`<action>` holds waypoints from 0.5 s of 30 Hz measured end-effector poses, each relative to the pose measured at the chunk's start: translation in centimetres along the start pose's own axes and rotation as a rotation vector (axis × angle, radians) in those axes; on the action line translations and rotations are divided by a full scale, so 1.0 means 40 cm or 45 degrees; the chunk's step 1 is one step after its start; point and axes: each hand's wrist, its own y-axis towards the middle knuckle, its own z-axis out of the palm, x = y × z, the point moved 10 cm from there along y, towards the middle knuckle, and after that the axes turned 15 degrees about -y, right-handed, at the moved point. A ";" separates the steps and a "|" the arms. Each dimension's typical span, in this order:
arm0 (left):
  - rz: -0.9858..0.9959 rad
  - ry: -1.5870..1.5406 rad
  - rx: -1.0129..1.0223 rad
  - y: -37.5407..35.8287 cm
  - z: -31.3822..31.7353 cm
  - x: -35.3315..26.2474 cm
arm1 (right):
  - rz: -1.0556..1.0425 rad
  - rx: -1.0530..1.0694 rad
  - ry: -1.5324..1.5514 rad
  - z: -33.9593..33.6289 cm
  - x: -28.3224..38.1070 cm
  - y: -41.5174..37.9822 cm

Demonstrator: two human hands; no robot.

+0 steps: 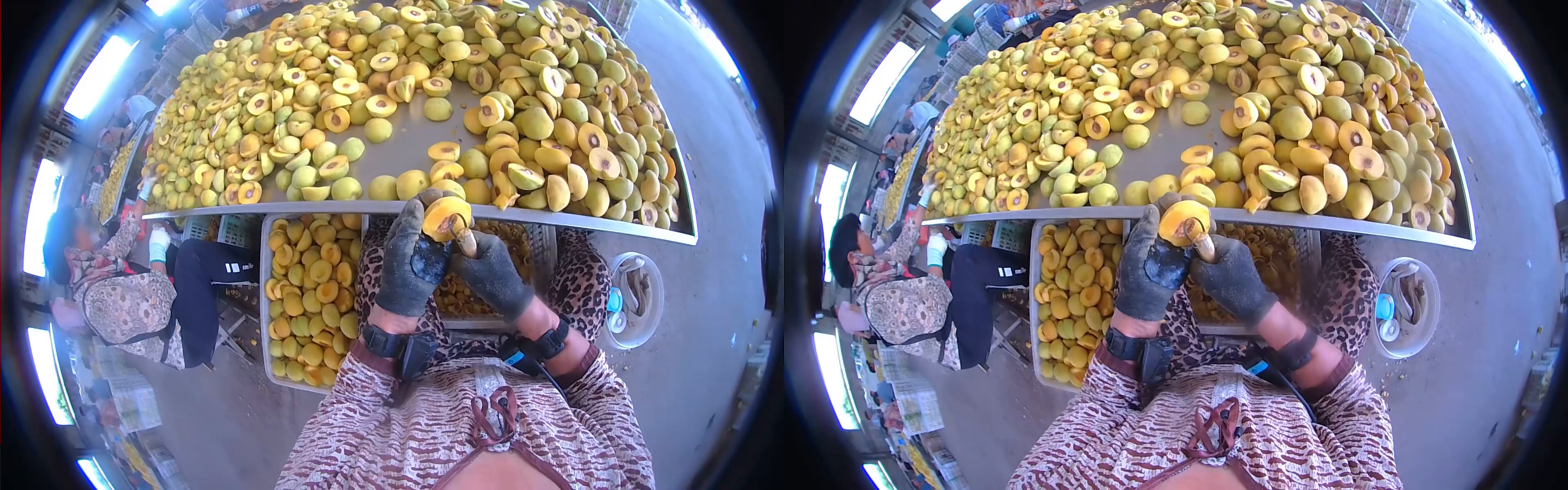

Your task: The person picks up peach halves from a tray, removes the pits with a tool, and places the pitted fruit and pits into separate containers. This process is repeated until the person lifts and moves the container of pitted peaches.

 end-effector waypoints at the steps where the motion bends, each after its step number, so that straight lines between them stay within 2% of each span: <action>1: 0.000 -0.010 -0.008 -0.004 -0.004 0.005 | 0.004 -0.039 0.046 -0.006 0.010 -0.008; 3: 0.098 0.091 0.137 -0.005 0.021 -0.005 | -0.029 -0.089 0.010 -0.011 0.025 -0.018; 4: 0.192 0.205 0.138 -0.014 0.031 -0.017 | -0.071 -0.144 -0.018 -0.021 0.034 -0.023; 5: 0.195 0.200 0.131 -0.016 0.028 -0.017 | -0.068 -0.137 -0.022 -0.019 0.031 -0.025; 8: 0.266 0.576 0.208 -0.017 0.042 -0.025 | -0.095 -0.121 -0.045 -0.008 0.021 -0.025; 11: 0.347 0.547 0.281 -0.036 0.019 -0.014 | -0.083 -0.078 0.002 0.008 -0.002 -0.043; 13: 1.083 1.767 0.337 -0.110 0.071 -0.041 | 0.096 0.064 0.192 0.039 -0.074 -0.048; 15: 1.129 1.686 0.361 -0.125 0.093 -0.045 | 0.149 0.100 0.132 0.028 -0.083 -0.035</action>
